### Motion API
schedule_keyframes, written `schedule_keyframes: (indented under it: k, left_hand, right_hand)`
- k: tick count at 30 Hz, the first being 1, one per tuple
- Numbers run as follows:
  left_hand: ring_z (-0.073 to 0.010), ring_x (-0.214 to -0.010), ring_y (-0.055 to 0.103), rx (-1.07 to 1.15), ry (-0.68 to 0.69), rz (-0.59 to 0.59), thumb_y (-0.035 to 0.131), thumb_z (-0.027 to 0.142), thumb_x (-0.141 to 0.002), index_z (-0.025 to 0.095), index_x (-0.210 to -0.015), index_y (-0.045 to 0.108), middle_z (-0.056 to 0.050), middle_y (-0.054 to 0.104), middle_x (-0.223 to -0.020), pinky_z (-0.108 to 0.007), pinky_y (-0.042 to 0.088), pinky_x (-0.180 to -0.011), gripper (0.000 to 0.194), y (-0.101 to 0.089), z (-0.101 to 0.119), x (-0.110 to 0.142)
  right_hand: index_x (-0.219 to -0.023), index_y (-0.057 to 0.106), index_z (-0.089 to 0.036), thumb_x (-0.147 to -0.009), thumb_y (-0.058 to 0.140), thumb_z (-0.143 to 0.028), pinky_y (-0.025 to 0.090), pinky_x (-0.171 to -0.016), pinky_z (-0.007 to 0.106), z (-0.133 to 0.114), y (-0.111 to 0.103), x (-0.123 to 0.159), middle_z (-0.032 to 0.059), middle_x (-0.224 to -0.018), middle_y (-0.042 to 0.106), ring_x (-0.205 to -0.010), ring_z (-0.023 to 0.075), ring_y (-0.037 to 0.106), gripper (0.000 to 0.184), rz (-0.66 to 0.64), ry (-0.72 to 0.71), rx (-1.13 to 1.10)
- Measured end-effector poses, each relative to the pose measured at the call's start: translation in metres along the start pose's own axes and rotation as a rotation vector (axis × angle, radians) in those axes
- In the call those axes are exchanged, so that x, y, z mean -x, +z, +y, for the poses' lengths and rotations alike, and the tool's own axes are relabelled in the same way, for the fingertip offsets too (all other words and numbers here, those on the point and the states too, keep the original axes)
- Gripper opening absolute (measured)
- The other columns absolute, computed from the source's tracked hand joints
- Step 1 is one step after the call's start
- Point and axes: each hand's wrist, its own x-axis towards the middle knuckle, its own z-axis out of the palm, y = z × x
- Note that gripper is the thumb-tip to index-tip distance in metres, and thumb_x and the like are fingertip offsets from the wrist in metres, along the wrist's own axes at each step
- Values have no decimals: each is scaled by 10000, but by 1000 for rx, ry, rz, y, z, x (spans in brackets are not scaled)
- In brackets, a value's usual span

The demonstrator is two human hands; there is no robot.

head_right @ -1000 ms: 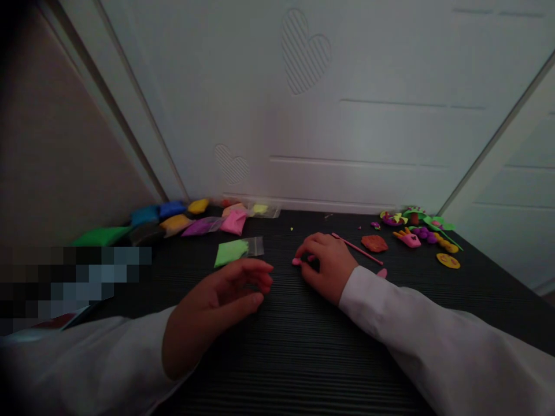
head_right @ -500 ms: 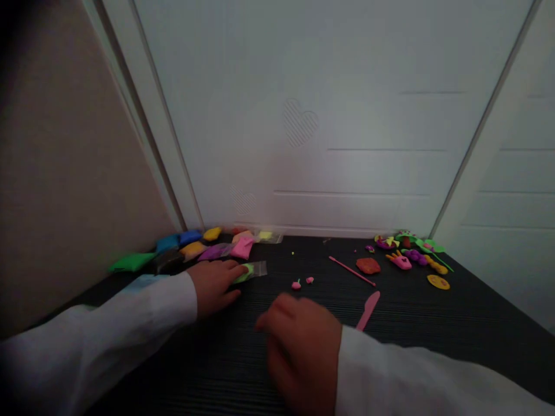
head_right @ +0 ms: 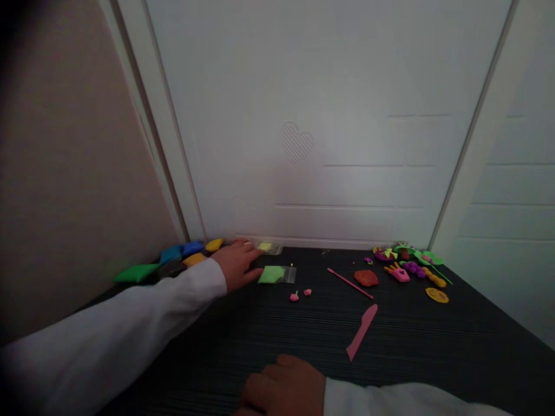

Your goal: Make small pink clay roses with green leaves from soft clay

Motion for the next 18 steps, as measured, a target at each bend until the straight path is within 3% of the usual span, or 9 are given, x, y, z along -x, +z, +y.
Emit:
schedule_keyframes:
  k: [3, 6, 9, 14, 16, 18]
  left_hand:
    - [-336, -990, 446, -59, -246, -65, 344, 551, -705, 158, -991, 555, -152, 551, -1031, -485, 305, -813, 530, -3, -25, -6]
    - [-355, -936, 485, -50, -311, -146, 380, 601, -645, 146, -780, 632, -164, 600, -922, -487, 332, -774, 538, 5, -37, -16]
    - [-318, -857, 532, -4, -358, -183, 438, 581, -607, 146, -735, 633, -142, 618, -853, -403, 392, -696, 494, 7, -39, -25]
    - [-197, -787, 542, 117, -253, -89, 317, 532, -722, 146, -875, 569, -79, 600, -853, -281, 398, -666, 486, -20, -33, -16]
    - [-177, -805, 523, 208, -133, 72, 348, 484, -732, 129, -929, 525, -79, 574, -894, -269, 390, -700, 443, -31, -20, 0]
    - [-176, -818, 509, 299, 7, 167, 462, 380, -682, 127, -942, 498, -74, 559, -912, -274, 383, -721, 364, -39, 2, 21]
  right_hand:
    - [-772, 517, -279, -827, 339, -392, 246, -468, 253, -2, -3, 0, -76, -649, 562, -535, 82, 456, 218, 62, -45, -23]
    - [-779, 513, -275, -831, 327, -395, 247, -472, 254, -3, -6, 0, -71, -665, 560, -545, 80, 457, 228, 63, -22, -56]
    - [-799, 518, -274, -819, 353, -406, 266, -494, 251, -3, -6, 0, -67, -708, 572, -582, 78, 474, 212, -8, -33, -62]
    - [-775, 526, -257, -803, 398, -361, 284, -510, 245, -6, -19, -4, -52, -696, 578, -599, 89, 481, 167, 87, 56, -156]
    - [-810, 513, -235, -763, 455, -311, 326, -531, 227, -6, -35, -10, -29, -715, 568, -646, 99, 496, 106, 97, 203, -292]
    - [-813, 479, -209, -765, 448, -247, 363, -561, 212, -2, -51, -18, -16, -725, 534, -654, 94, 487, 69, 106, 450, -459]
